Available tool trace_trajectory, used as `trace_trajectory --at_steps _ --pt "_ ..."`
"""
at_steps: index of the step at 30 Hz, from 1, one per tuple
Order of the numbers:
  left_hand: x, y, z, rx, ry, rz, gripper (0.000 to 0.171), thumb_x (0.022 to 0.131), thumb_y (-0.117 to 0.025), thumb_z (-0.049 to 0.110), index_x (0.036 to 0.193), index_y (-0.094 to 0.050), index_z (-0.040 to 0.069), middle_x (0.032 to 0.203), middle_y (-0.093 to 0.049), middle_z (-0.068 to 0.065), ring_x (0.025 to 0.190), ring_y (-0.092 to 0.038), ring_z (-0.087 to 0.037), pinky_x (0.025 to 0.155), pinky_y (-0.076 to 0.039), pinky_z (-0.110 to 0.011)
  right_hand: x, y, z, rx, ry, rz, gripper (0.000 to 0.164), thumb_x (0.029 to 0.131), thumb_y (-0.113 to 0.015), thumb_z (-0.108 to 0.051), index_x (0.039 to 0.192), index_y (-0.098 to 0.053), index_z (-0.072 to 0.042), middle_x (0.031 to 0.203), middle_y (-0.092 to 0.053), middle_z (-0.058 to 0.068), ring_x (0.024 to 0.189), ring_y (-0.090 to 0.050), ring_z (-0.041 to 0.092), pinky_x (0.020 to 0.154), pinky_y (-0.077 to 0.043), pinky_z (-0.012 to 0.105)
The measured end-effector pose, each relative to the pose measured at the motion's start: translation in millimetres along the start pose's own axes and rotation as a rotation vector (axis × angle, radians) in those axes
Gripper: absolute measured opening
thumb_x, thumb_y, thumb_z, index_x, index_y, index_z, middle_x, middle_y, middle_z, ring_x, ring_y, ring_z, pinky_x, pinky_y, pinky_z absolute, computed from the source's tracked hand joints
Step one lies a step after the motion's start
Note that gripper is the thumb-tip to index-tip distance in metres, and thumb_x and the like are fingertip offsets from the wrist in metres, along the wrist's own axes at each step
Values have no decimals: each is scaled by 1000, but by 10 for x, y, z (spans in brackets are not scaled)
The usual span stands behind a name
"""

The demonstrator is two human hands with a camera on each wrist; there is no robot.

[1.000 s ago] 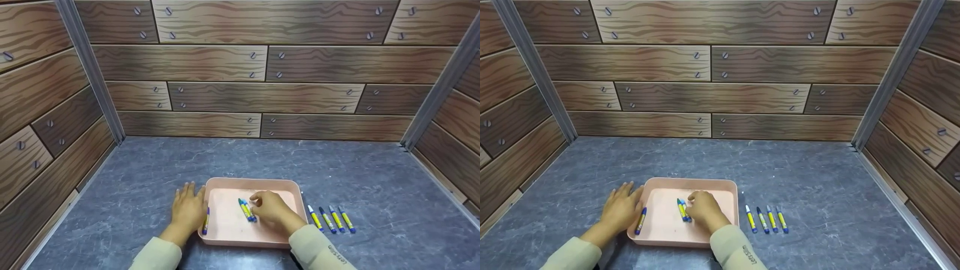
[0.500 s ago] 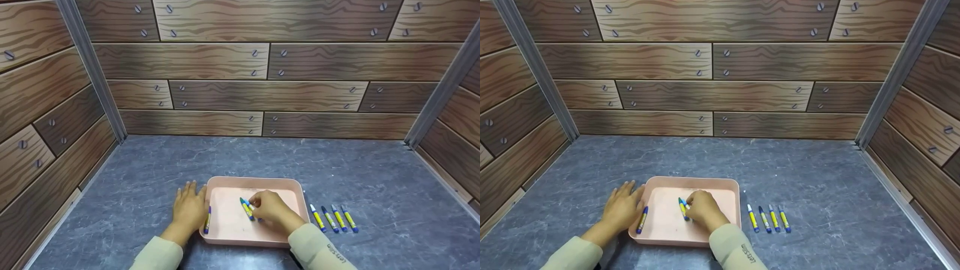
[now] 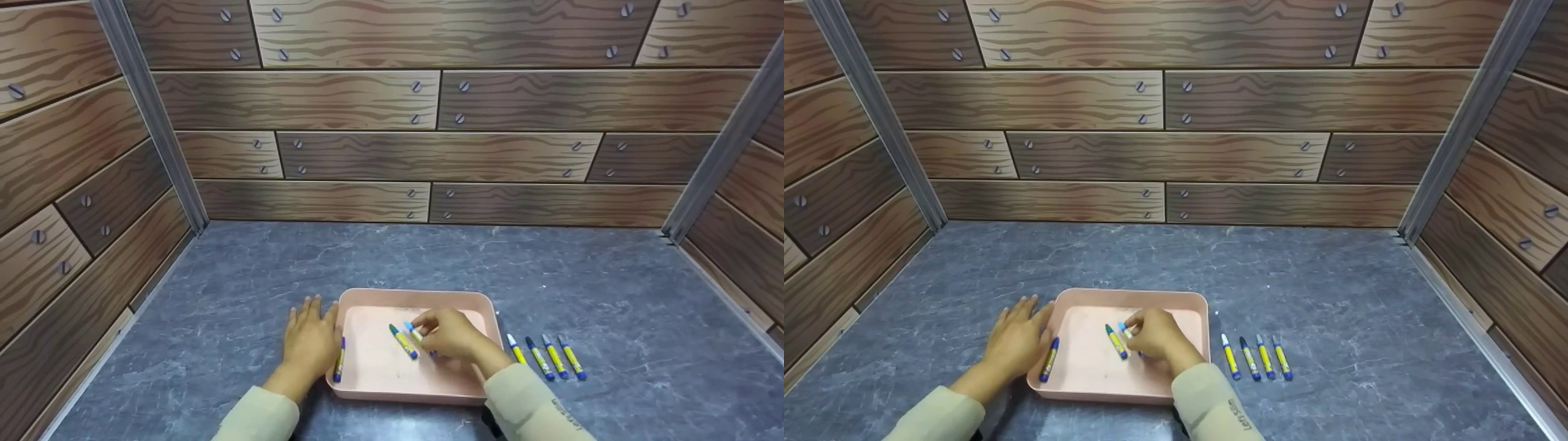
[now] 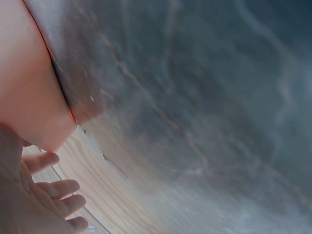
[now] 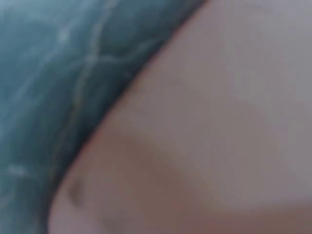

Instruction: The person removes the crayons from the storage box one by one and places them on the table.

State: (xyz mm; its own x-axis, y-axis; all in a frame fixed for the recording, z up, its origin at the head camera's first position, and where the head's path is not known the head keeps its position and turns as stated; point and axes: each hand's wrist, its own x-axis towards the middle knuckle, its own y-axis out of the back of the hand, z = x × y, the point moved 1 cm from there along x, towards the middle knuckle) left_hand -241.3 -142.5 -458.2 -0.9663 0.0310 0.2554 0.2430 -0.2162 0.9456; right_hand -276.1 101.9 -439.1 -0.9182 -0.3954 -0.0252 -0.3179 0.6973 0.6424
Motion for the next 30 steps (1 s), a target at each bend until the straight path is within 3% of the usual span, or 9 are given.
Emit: trace_trajectory --at_steps 3,7,12,21,30 --pt "5 -3 5 -1 -1 1 44 95 -53 27 134 -55 7 140 -42 -26 132 -34 -42 109 -21 -57 -20 92 -13 81 6 21 41 68 -62 5 107 -70 -2 84 -63 3 76 -57 14 56 -51 26" --pt "5 3 10 -14 0 6 44 94 -54 26 133 -55 6 140 -42 -26 133 -34 -42 110 -21 -57 -31 225 -36 173 19 32 45 68 -60 6 112 -68 1 87 -63 6 78 -58 14 62 -53 30" --pt "3 3 7 -17 5 7 43 94 -55 26 133 -56 6 140 -42 -26 133 -33 -42 110 -20 -57 -47 417 -39 250 -28 39 46 71 -60 6 117 -64 3 96 -64 9 82 -61 17 67 -56 34" --pt "-3 7 15 -13 6 6 43 95 -54 26 133 -56 6 140 -42 -26 133 -33 -42 110 -20 -57 -260 973 137 256 -40 113 43 80 -61 6 122 -56 10 103 -61 17 82 -61 18 73 -56 34" --pt "-11 12 8 -24 7 0 44 95 -54 26 133 -55 5 141 -41 -27 133 -32 -43 110 -19 -57 -637 1468 608 171 -102 191 45 82 -62 4 125 -52 13 107 -62 20 86 -61 16 74 -57 34"
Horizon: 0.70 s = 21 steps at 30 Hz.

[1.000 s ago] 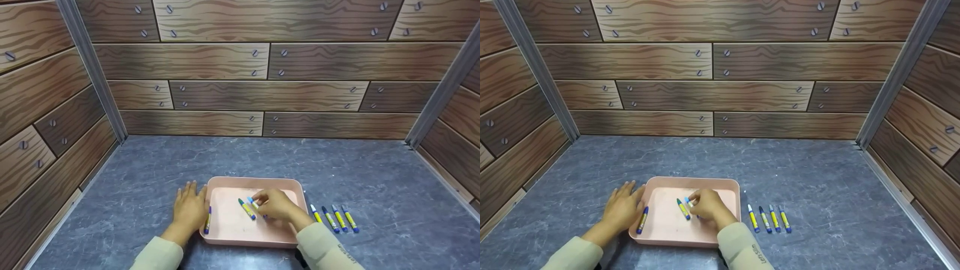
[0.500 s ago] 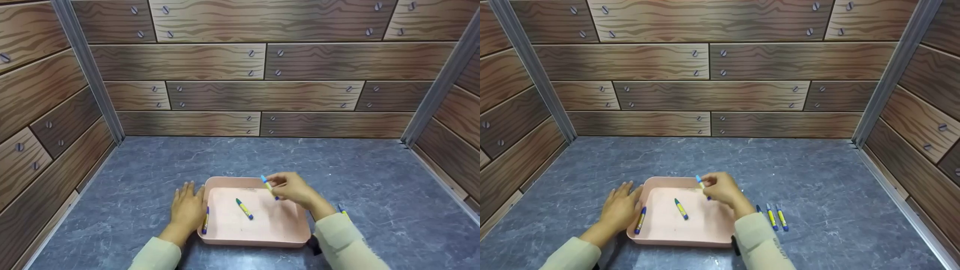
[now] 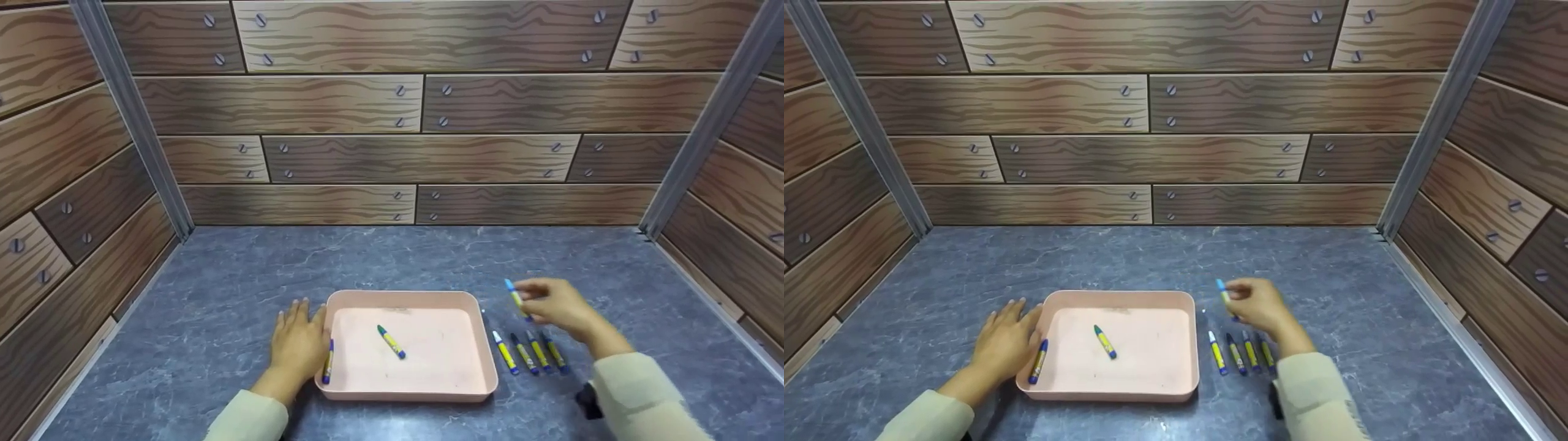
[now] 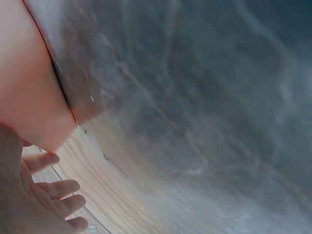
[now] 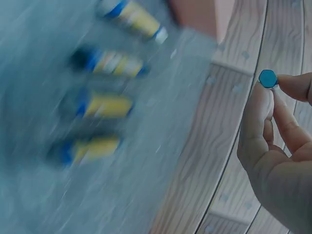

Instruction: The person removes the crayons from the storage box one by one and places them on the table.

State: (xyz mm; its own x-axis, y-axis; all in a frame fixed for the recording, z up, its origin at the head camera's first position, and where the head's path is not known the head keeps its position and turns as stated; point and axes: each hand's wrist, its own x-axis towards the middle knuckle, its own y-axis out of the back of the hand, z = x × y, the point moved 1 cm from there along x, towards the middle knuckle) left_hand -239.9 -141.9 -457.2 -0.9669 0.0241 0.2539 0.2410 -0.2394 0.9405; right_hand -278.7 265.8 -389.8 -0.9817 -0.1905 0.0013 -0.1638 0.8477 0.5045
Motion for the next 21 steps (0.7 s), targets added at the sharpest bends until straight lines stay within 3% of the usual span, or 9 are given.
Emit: trace_trajectory --at_steps 9,21 --pt "-18 0 -20 1 -8 17 44 94 -55 25 132 -56 4 139 -43 -27 132 -34 -44 109 -20 -58 -227 296 442 -82 -88 33 46 82 -64 2 125 -50 14 108 -62 22 90 -60 19 72 -56 37" --pt "-5 -6 13 3 -18 24 43 94 -54 25 132 -56 4 139 -43 -28 132 -34 -44 109 -21 -59 -388 307 763 -150 -166 63 44 77 -60 3 119 -54 16 96 -64 16 79 -59 15 61 -55 31"
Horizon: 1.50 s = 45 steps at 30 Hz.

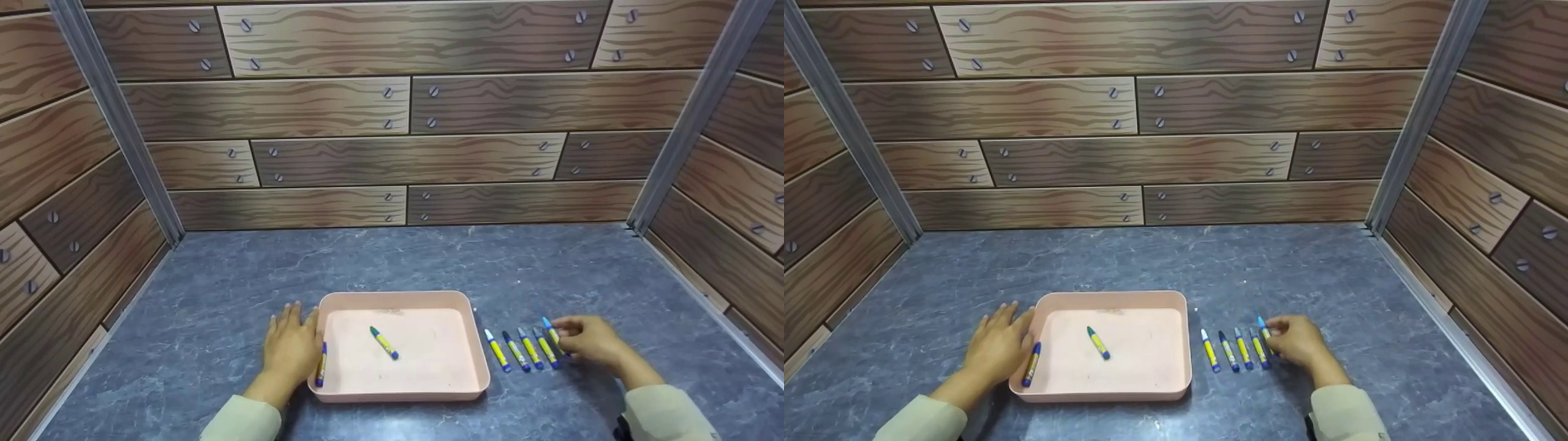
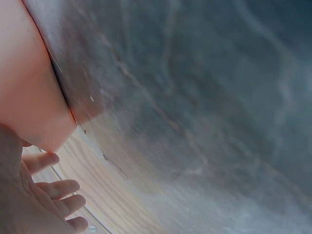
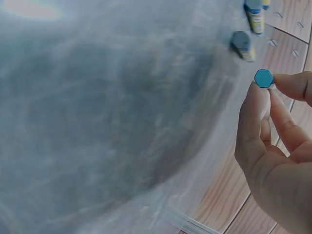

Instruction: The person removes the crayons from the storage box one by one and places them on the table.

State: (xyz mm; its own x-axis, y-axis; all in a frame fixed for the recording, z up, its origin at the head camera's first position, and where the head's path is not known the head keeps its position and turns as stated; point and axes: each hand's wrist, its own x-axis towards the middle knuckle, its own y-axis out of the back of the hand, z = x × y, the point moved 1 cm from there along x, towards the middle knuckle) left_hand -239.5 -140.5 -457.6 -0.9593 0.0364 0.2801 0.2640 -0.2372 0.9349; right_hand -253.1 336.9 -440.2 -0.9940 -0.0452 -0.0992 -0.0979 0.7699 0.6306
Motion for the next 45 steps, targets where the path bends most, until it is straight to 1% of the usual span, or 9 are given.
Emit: trace_trajectory --at_steps 10,15,19,23,26,27,33,41,45 --pt "-7 13 -13 -9 7 1 44 94 -55 25 132 -56 4 139 -43 -28 131 -34 -45 109 -21 -59 0 -49 82 -71 -22 31 44 70 -59 3 112 -57 17 84 -62 7 59 -54 13 50 -50 25" --pt "-14 19 -24 -9 -3 3 44 94 -55 25 132 -56 4 139 -43 -28 131 -34 -45 108 -21 -59 10 -44 36 -104 -56 24 46 69 -59 2 113 -58 15 88 -63 10 63 -56 14 53 -51 27" --pt "-24 30 -27 -6 -11 0 44 94 -55 24 132 -56 3 138 -43 -29 131 -34 -45 108 -22 -60 16 -14 -45 -158 -64 5 47 72 -58 -2 116 -57 14 94 -63 16 69 -56 17 55 -51 30" --pt "-31 42 -21 -9 -11 4 43 94 -55 24 131 -56 2 138 -43 -29 131 -35 -45 108 -22 -60 27 44 -184 -253 16 24 44 80 -61 -7 118 -55 14 99 -62 27 82 -61 34 70 -53 45" --pt "-33 40 -21 -4 -14 8 43 94 -55 23 131 -57 3 138 -44 -29 131 -35 -45 107 -23 -60 34 88 -323 -334 82 35 47 85 -64 -13 122 -53 13 109 -59 34 100 -56 49 84 -47 57" --pt "-33 41 -18 -1 -15 8 43 94 -55 23 131 -56 3 138 -44 -29 131 -35 -45 107 -23 -60 37 97 -371 -357 100 37 49 86 -65 -15 123 -52 13 112 -57 35 102 -54 51 85 -46 59" --pt "-25 32 -22 10 -14 2 42 94 -54 24 131 -57 3 138 -43 -29 131 -35 -45 107 -23 -60 45 96 -654 -465 186 75 53 88 -66 -24 128 -52 9 121 -53 36 107 -51 53 88 -41 64" --pt "-1 23 -13 3 -2 -15 43 95 -54 25 131 -56 3 139 -42 -28 132 -34 -44 109 -21 -58 51 16 -939 -510 223 81 53 89 -67 -24 130 -52 7 124 -50 36 110 -48 53 89 -41 63" --pt "4 18 3 3 -1 -20 44 94 -54 26 132 -56 4 140 -42 -28 132 -33 -44 109 -20 -58 71 -51 -1037 -514 263 104 51 88 -67 -22 128 -54 6 123 -51 35 112 -47 53 91 -40 63"
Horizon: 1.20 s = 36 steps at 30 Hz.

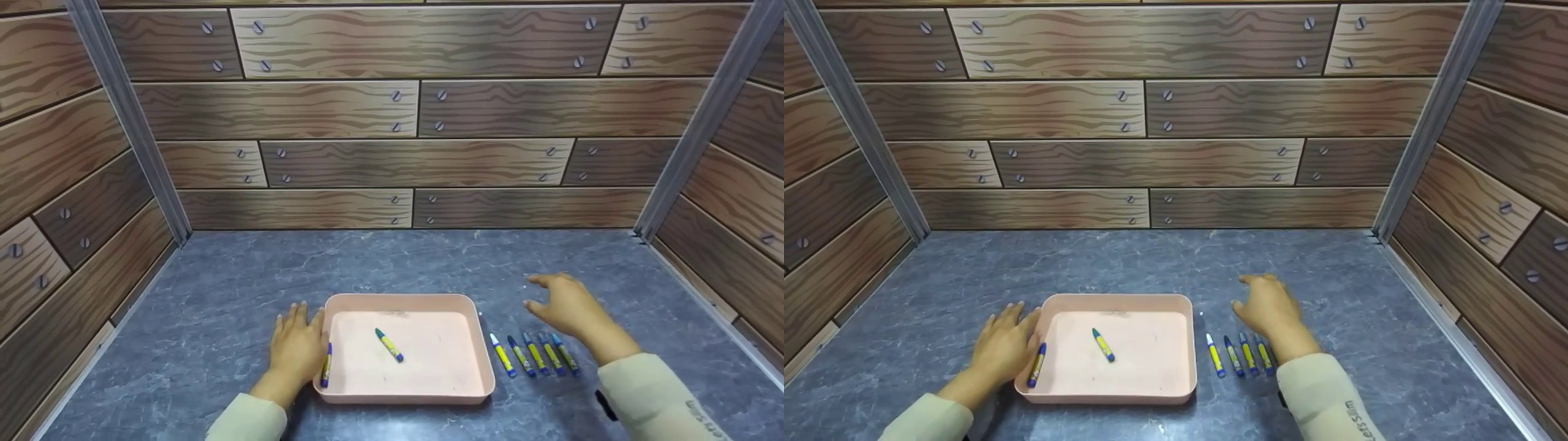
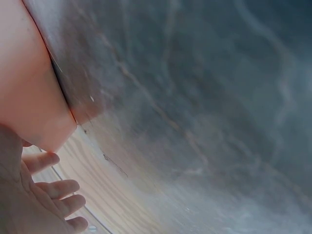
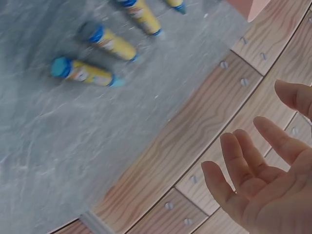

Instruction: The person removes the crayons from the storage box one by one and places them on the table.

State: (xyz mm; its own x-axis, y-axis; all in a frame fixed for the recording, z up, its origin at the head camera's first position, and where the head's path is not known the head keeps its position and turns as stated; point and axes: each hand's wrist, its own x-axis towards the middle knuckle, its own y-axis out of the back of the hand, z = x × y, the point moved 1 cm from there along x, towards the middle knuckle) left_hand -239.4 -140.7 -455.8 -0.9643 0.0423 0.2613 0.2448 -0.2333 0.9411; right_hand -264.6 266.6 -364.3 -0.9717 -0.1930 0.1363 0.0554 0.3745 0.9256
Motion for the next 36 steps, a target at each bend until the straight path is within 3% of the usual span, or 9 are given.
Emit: trace_trajectory --at_steps 6,13,21,27,33,36 --pt "-11 -10 -5 2 5 7 44 94 -55 26 132 -56 5 139 -43 -27 132 -34 -44 109 -21 -58 79 -130 -204 17 45 22 49 85 -69 -19 126 -57 5 122 -53 33 114 -46 53 95 -37 63" --pt "-23 -26 5 -10 11 1 44 94 -55 25 132 -56 4 139 -42 -27 132 -34 -43 109 -21 -57 157 -359 -478 55 38 -27 49 85 -69 -18 128 -56 3 128 -50 33 119 -43 52 98 -35 62" --pt "0 -25 -10 -2 23 -6 44 95 -54 27 133 -55 5 141 -41 -26 133 -33 -42 110 -19 -57 232 -642 -785 82 90 -16 47 83 -69 -16 126 -59 0 125 -52 30 116 -49 48 95 -41 58" --pt "15 -21 13 2 13 -11 44 95 -54 27 134 -55 5 141 -41 -26 133 -33 -43 110 -20 -57 235 -907 -1010 73 118 4 59 80 -75 -24 131 -56 -4 122 -54 25 112 -52 45 94 -42 57" --pt "11 -18 -7 7 16 13 43 94 -55 26 132 -56 6 139 -44 -26 132 -35 -42 109 -22 -57 245 -1129 -1199 47 127 -33 59 81 -73 -30 132 -55 -6 126 -53 25 118 -48 42 101 -34 59" --pt "10 -8 -14 8 19 6 43 94 -55 26 132 -56 5 139 -43 -26 132 -35 -42 109 -21 -57 238 -1223 -1274 57 139 -50 59 81 -74 -30 131 -56 -6 124 -54 24 113 -52 41 97 -40 56"
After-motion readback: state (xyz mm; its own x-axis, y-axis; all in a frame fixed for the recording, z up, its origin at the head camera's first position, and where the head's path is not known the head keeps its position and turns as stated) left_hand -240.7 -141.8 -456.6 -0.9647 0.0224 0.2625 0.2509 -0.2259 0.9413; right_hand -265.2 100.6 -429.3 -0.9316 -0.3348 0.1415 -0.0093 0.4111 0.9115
